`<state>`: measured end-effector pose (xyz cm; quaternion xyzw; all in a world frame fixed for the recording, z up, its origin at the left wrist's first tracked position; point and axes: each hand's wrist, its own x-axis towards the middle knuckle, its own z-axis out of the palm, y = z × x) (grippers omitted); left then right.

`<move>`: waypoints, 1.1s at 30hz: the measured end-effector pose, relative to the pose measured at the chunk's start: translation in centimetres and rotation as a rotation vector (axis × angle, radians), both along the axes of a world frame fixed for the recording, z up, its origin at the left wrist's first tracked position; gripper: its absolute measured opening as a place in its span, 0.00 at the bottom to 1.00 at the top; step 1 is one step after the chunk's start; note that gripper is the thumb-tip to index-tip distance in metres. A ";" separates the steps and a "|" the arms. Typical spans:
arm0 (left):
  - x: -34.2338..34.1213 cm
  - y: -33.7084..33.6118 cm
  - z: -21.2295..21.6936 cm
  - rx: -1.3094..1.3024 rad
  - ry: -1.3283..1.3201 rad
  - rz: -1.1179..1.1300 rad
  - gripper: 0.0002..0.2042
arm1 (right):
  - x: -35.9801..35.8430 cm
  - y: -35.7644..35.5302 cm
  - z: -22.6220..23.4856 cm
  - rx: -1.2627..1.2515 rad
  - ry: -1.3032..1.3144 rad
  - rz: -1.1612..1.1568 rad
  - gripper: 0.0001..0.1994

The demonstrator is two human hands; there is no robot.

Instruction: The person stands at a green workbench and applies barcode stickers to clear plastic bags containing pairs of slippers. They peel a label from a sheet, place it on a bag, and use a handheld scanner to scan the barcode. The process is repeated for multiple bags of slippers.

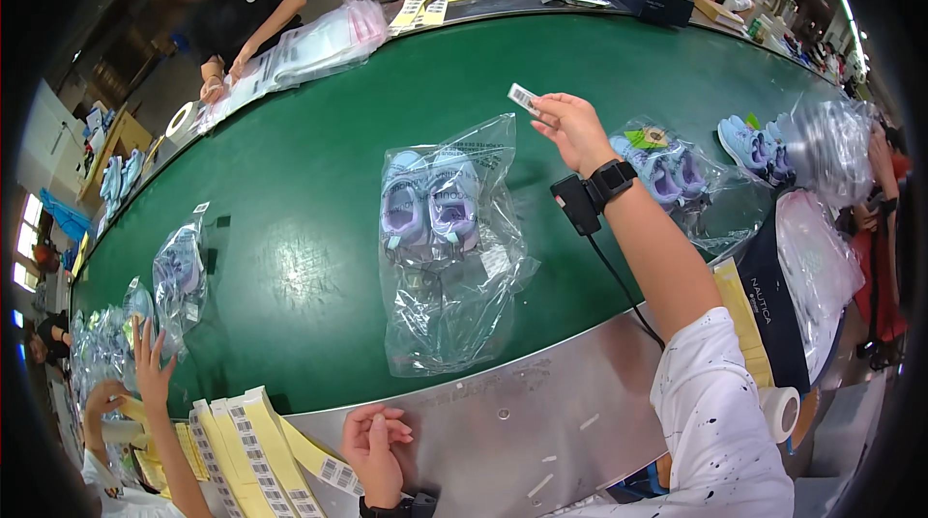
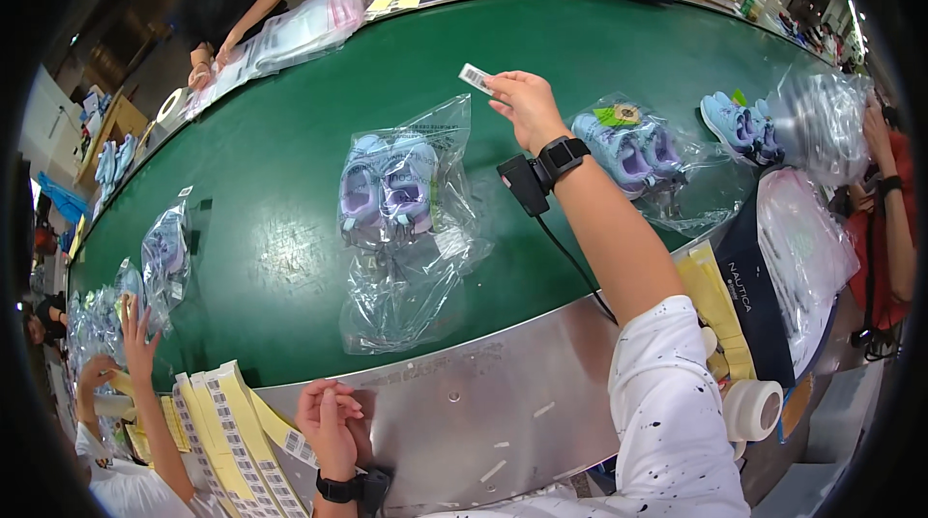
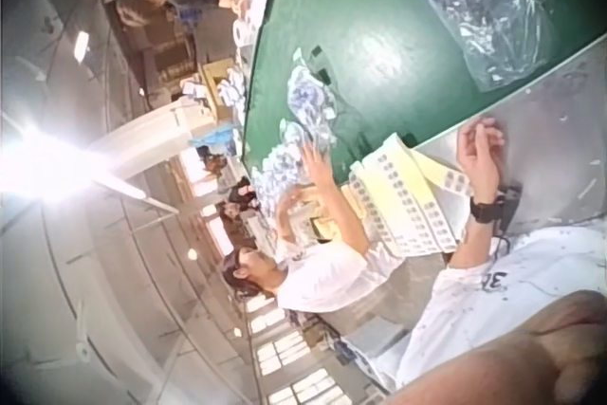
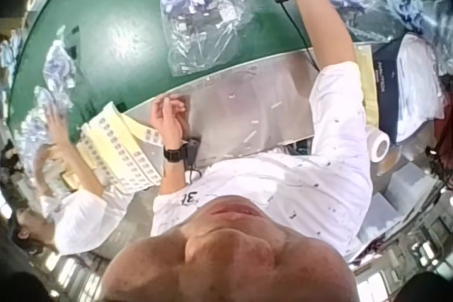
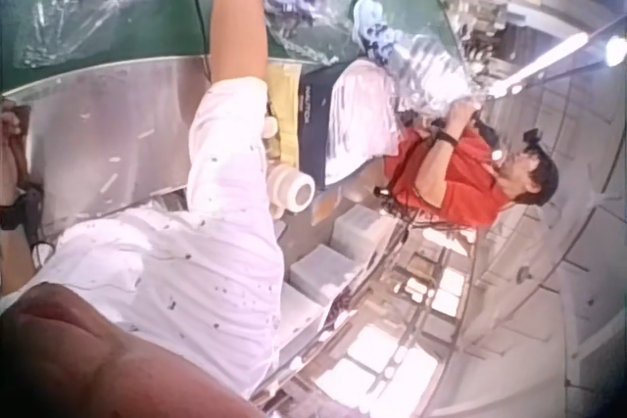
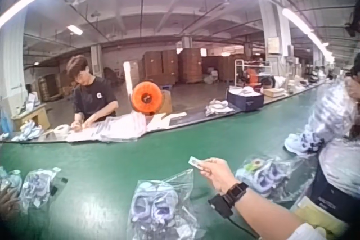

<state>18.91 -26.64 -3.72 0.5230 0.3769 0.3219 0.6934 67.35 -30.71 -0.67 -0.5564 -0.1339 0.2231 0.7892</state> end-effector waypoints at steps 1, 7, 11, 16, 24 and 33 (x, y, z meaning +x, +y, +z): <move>0.0 0.0 -0.1 -0.001 -0.002 0.000 0.07 | 0.0 0.2 0.3 -0.073 -0.069 0.038 0.07; 0.1 0.0 -0.2 0.009 0.004 0.003 0.07 | -2.1 3.1 2.4 -0.425 -0.431 -0.071 0.40; 0.3 -0.3 0.0 0.029 0.016 0.024 0.07 | -2.8 2.8 -0.7 -0.437 -0.230 0.067 0.42; 0.4 -0.2 0.0 0.032 0.007 0.010 0.07 | -2.9 1.0 -2.8 -0.274 -0.106 0.107 0.39; 0.2 -0.3 -0.1 0.046 0.014 0.007 0.07 | -1.4 2.8 1.7 -0.270 -0.265 0.122 0.07; 0.4 -0.2 0.0 0.037 -0.011 -0.002 0.07 | -2.0 5.8 -0.7 -0.413 -0.072 0.144 0.06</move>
